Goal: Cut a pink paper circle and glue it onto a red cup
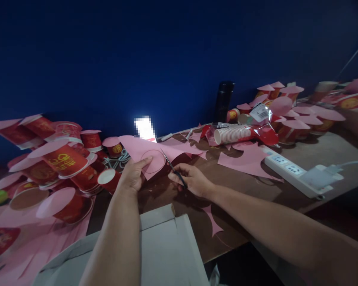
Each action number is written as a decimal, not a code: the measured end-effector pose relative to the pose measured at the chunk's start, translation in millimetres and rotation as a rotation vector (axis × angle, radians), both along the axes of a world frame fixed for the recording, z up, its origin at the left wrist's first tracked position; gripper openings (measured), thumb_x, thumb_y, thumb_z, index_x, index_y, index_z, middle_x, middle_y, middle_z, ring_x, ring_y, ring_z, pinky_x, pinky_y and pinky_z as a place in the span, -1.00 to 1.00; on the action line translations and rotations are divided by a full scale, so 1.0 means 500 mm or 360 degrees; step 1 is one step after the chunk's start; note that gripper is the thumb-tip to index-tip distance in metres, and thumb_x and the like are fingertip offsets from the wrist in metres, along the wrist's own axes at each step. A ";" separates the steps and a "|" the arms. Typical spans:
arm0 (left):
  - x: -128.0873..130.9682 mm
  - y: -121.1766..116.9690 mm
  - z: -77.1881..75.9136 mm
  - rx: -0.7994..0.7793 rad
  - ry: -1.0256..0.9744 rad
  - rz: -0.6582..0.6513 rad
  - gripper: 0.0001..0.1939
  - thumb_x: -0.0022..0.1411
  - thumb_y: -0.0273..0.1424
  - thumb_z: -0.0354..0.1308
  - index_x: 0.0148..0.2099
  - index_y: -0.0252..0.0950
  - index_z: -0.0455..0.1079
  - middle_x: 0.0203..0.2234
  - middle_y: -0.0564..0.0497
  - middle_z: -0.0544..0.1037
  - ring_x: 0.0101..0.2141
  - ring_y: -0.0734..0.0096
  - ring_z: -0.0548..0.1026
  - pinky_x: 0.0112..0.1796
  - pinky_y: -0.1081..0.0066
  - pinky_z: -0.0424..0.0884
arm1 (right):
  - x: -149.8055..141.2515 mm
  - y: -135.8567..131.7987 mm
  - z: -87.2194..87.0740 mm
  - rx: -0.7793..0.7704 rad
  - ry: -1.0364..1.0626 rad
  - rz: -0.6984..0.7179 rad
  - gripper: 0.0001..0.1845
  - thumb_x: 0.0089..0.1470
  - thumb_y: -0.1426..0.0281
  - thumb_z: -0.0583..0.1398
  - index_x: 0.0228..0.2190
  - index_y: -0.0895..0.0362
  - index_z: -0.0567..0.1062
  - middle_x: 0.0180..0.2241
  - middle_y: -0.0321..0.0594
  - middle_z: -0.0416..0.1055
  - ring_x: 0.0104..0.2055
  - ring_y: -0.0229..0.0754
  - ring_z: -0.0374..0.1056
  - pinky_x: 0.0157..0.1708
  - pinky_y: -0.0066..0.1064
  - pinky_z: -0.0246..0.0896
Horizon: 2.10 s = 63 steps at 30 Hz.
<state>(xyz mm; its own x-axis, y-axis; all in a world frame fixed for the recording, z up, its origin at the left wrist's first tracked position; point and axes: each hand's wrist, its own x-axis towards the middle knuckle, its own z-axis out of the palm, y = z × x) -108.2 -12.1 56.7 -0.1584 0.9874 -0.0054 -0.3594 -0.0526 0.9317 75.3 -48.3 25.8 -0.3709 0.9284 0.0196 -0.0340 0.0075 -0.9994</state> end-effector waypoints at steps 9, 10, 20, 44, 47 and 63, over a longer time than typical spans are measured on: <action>-0.005 -0.001 0.000 -0.0004 -0.0039 -0.0015 -0.54 -0.21 -0.56 0.37 -0.16 -0.40 0.44 -0.33 -0.12 0.59 -0.22 0.18 0.54 -0.10 0.22 0.45 | 0.002 -0.002 0.003 0.0010 -0.0044 0.0013 -0.57 -0.08 0.04 0.25 -0.35 0.14 0.39 -0.58 -0.36 0.34 -0.60 -0.38 0.22 -0.58 -0.53 0.11; -0.005 -0.001 0.001 0.0004 -0.0040 -0.0016 -0.54 -0.21 -0.56 0.37 -0.16 -0.40 0.44 -0.33 -0.11 0.59 -0.23 0.19 0.55 -0.10 0.22 0.45 | 0.002 -0.002 0.004 0.0013 -0.0038 0.0018 -0.57 -0.08 0.04 0.25 -0.35 0.15 0.39 -0.58 -0.36 0.34 -0.60 -0.38 0.23 -0.58 -0.53 0.11; -0.013 -0.002 -0.002 -0.0006 -0.0007 -0.0050 -0.55 -0.21 -0.56 0.39 -0.18 -0.40 0.44 -0.32 -0.11 0.58 -0.27 0.22 0.55 -0.14 0.26 0.47 | 0.006 0.006 0.004 -0.0093 -0.0046 0.0059 -0.54 -0.13 0.07 0.29 -0.32 0.16 0.43 -0.56 -0.32 0.37 -0.61 -0.38 0.24 -0.67 -0.56 0.08; -0.012 -0.007 0.000 -0.0030 0.0061 -0.0217 -0.55 -0.17 -0.50 0.37 -0.14 -0.38 0.44 -0.31 -0.13 0.58 -0.23 0.16 0.54 -0.12 0.21 0.45 | 0.009 0.008 0.003 -0.0157 0.0082 -0.0005 -0.55 -0.15 0.10 0.31 -0.29 0.18 0.53 -0.58 -0.31 0.37 -0.60 -0.40 0.22 -0.61 -0.55 0.08; -0.012 -0.008 0.002 -0.0040 0.0063 -0.0212 -0.56 -0.17 -0.51 0.37 -0.15 -0.39 0.44 -0.32 -0.14 0.58 -0.23 0.15 0.54 -0.12 0.20 0.45 | 0.009 0.007 0.006 -0.0130 0.0099 0.0000 -0.56 -0.15 0.10 0.32 -0.31 0.18 0.53 -0.59 -0.33 0.37 -0.61 -0.40 0.21 -0.59 -0.55 0.09; -0.019 -0.007 -0.001 -0.0048 0.0055 -0.0155 -0.54 -0.19 -0.54 0.37 -0.14 -0.37 0.45 -0.28 -0.13 0.59 -0.26 0.20 0.55 -0.14 0.24 0.47 | 0.010 0.007 0.001 -0.0143 0.0054 0.0005 -0.55 -0.14 0.11 0.32 -0.28 0.19 0.54 -0.58 -0.30 0.37 -0.60 -0.40 0.22 -0.59 -0.55 0.10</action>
